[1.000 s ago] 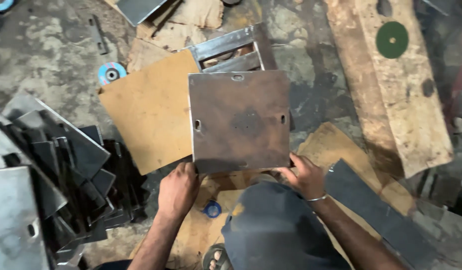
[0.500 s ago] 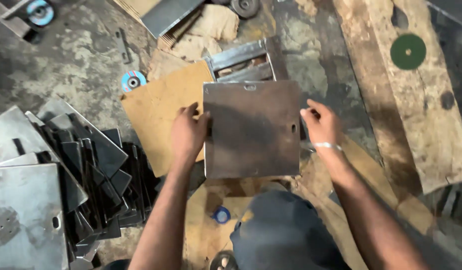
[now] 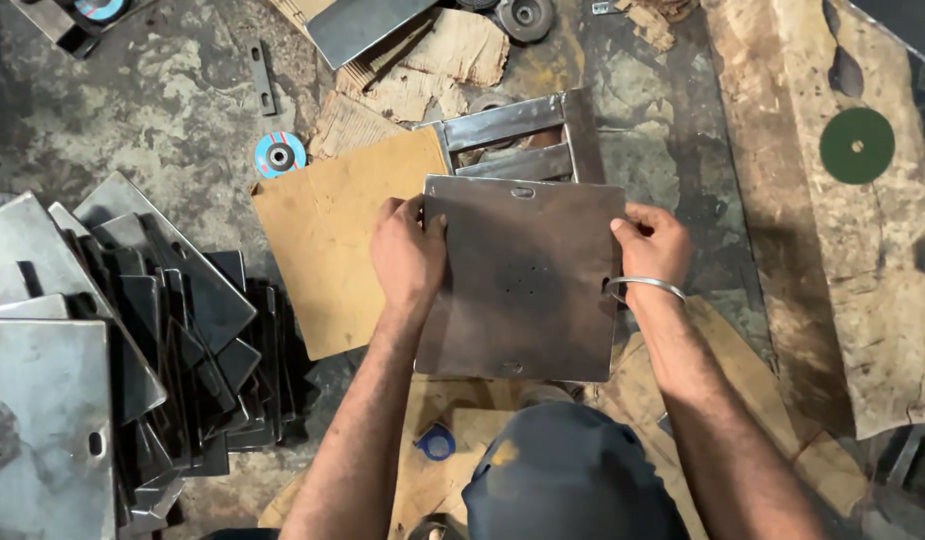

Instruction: The person picks up square metal plates from a pile on the floor and stacks them one by one. They handle the plates by hand, aligning them into a neat stack while surrounded by other metal parts and tools.

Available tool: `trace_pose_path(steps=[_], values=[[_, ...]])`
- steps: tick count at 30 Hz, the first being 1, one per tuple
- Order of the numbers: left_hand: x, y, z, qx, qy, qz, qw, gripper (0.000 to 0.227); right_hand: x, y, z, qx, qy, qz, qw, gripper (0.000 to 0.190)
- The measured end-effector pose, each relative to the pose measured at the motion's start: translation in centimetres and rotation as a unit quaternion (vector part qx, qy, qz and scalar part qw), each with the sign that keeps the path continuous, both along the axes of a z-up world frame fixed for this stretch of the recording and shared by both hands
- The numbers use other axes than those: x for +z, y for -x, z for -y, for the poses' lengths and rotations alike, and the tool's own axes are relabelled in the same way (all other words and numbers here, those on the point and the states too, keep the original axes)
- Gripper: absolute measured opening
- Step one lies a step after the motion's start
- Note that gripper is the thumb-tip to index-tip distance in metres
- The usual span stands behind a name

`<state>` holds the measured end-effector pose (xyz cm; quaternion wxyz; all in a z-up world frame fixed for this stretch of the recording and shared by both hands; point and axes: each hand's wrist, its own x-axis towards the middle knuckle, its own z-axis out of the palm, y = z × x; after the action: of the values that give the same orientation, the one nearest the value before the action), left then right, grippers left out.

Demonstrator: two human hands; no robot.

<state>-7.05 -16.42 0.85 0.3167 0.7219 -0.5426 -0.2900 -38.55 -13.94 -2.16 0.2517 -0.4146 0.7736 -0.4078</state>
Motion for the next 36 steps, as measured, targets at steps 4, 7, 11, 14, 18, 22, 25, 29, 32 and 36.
trace_pose_path(steps=[4,7,11,14,18,22,25,29,32,36], values=[[0.2,-0.1,0.1,0.004,0.002,0.011,1.000,0.035,-1.8,1.0,0.2,0.008,0.016,0.053,0.998,0.031],[0.4,0.1,0.2,-0.001,-0.006,0.002,1.000,0.034,-2.3,1.8,0.0,0.008,0.014,0.075,0.997,0.032],[-1.0,-2.5,-0.6,-0.021,-0.030,-0.065,0.997,0.037,-0.3,1.8,-1.7,0.046,-0.004,0.116,0.992,0.035],[-1.9,-6.4,-3.9,-0.005,-0.041,-0.115,0.993,0.039,3.9,0.9,-5.5,0.039,-0.018,0.137,0.990,0.038],[0.3,-7.2,-10.6,0.080,-0.197,-0.143,0.967,0.036,0.1,3.0,-13.5,0.087,-0.014,0.100,0.991,0.037],[0.8,-3.7,-15.7,0.030,-0.168,-0.123,0.978,0.039,2.1,-0.7,-15.8,0.049,-0.150,0.140,0.977,0.035],[1.2,-2.5,-16.4,0.013,-0.112,-0.104,0.988,0.046,1.0,-0.9,-16.3,0.040,-0.208,0.169,0.963,0.037],[1.4,-2.9,-16.7,0.013,-0.097,-0.111,0.989,0.050,1.3,-2.0,-15.7,0.016,-0.206,0.221,0.953,0.037],[0.7,-3.1,-17.4,0.016,-0.079,-0.122,0.989,0.052,-0.1,-0.8,-16.1,0.034,-0.175,0.225,0.958,0.035],[1.4,-5.0,-17.6,-0.026,-0.071,-0.115,0.990,0.065,-2.8,2.2,-17.2,0.114,-0.166,0.159,0.966,0.038]])
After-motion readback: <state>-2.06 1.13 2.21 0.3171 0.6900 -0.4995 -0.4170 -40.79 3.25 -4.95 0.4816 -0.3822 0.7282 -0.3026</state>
